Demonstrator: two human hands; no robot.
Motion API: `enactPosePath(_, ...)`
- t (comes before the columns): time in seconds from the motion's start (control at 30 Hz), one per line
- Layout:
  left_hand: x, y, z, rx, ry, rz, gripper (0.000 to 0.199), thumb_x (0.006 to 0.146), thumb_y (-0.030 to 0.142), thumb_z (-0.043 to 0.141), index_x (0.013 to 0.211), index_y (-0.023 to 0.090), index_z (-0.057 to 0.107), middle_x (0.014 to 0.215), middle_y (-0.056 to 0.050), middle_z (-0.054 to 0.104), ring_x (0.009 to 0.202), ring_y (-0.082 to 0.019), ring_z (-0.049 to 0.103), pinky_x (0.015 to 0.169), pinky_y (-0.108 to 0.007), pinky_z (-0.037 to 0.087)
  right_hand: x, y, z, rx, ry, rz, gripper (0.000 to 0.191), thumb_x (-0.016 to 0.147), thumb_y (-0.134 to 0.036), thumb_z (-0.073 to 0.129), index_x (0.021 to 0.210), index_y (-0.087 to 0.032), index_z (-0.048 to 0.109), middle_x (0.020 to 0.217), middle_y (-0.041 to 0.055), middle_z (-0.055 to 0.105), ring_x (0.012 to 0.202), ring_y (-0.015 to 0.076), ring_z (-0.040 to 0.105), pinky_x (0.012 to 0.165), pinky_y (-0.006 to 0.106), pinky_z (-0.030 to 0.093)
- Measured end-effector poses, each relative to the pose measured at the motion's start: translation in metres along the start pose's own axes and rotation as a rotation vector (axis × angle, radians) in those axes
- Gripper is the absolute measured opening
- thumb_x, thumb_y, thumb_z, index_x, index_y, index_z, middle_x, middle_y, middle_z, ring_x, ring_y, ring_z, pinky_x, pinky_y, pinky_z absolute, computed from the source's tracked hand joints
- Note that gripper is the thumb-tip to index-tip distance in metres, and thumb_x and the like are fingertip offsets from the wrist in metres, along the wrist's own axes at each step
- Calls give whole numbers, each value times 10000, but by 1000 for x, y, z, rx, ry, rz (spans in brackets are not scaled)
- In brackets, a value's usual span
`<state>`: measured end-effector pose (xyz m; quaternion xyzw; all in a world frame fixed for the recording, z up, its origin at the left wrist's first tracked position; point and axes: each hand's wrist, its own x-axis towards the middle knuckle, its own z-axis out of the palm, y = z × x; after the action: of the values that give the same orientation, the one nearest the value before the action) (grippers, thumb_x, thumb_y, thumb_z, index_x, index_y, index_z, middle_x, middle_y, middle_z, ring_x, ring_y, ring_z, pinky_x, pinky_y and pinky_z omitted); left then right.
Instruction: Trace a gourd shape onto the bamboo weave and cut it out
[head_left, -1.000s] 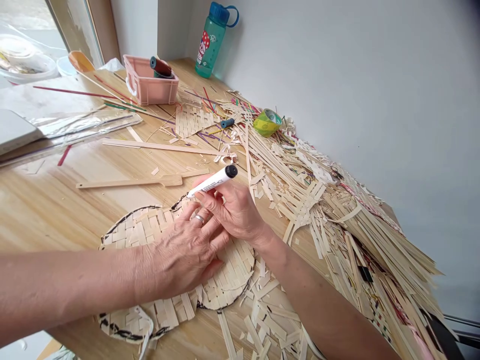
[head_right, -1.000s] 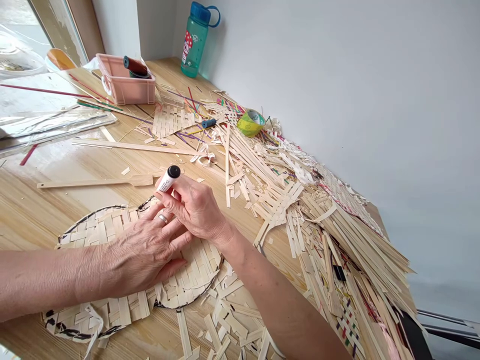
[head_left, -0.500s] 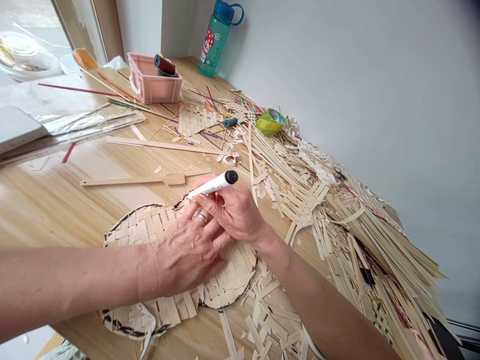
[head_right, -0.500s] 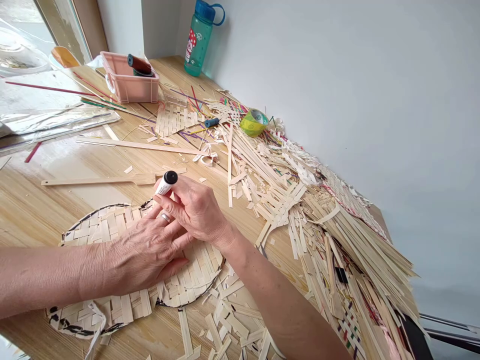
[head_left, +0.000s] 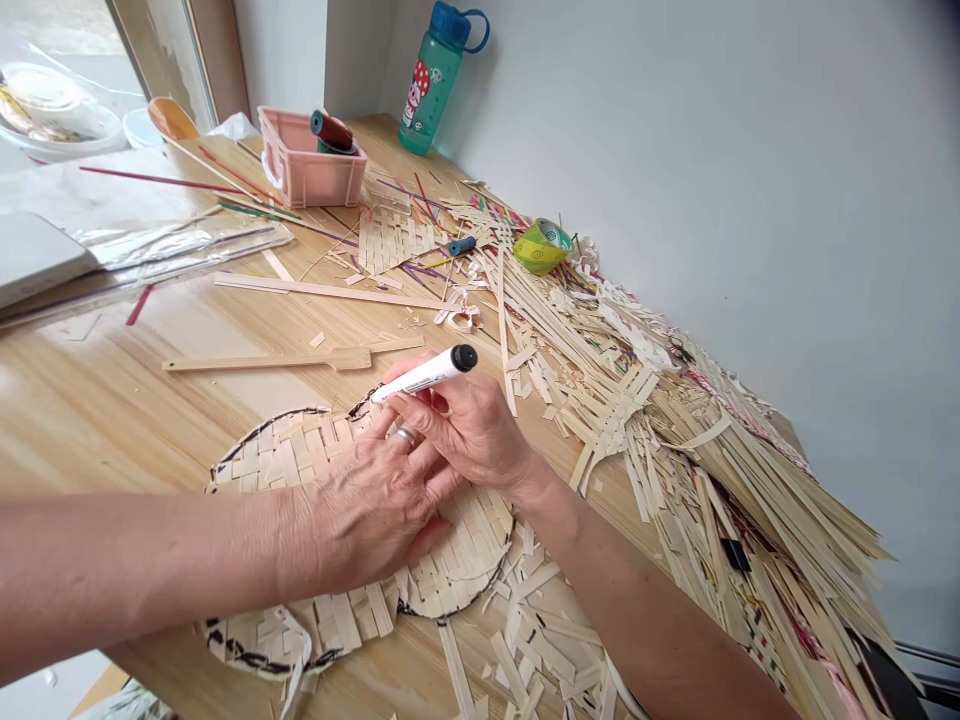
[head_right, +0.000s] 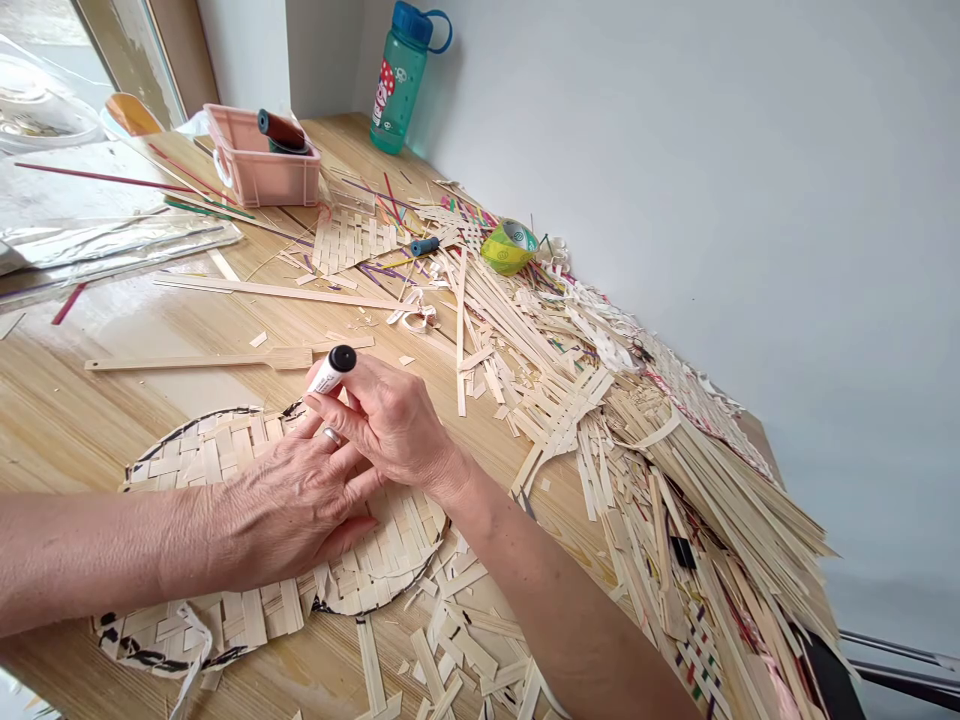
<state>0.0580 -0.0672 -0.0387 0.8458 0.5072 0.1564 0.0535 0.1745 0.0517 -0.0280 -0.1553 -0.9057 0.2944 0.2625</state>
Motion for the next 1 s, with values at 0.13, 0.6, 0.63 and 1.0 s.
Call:
enactPosePath(0.13, 0, -2, 6, 14, 13, 19, 412, 986, 414, 538, 1311, 185, 646, 1272, -155, 666, 1242, -373, 561, 1105, -596, 348, 0, -1, 0, 11, -5, -9, 206, 1037, -360, 570, 1028, -206, 706, 872, 28, 680, 690, 139, 569, 673, 275, 482)
enactPosePath(0.6, -1, -1, 4, 24, 12, 23, 346, 996, 393, 525, 1230, 183, 672, 1244, -150, 669, 1192, -354, 577, 1047, -549, 404, 0, -2, 1, 61, -31, -11, 222, 1036, -374, 576, 1056, -203, 716, 812, 23, 667, 680, 144, 559, 647, 279, 493)
enactPosePath(0.63, -1, 0, 3, 27, 11, 20, 337, 1000, 389, 518, 1215, 183, 675, 1235, -148, 676, 1186, -352, 585, 1039, -547, 416, 1, -2, 1, 65, -33, -13, 217, 1036, -370, 578, 1057, -204, 716, 805, 21, 662, 681, 144, 559, 647, 279, 493)
enactPosePath(1.0, 2, 4, -8, 22, -57, -23, 308, 1012, 345, 501, 1163, 166, 701, 1198, -164, 713, 1142, -360, 628, 972, -548, 486, 2, -4, 1, 105, -45, -20, 205, 1029, -357, 595, 1058, -194, 716, 847, 20, 674, 673, 132, 545, 661, 275, 488)
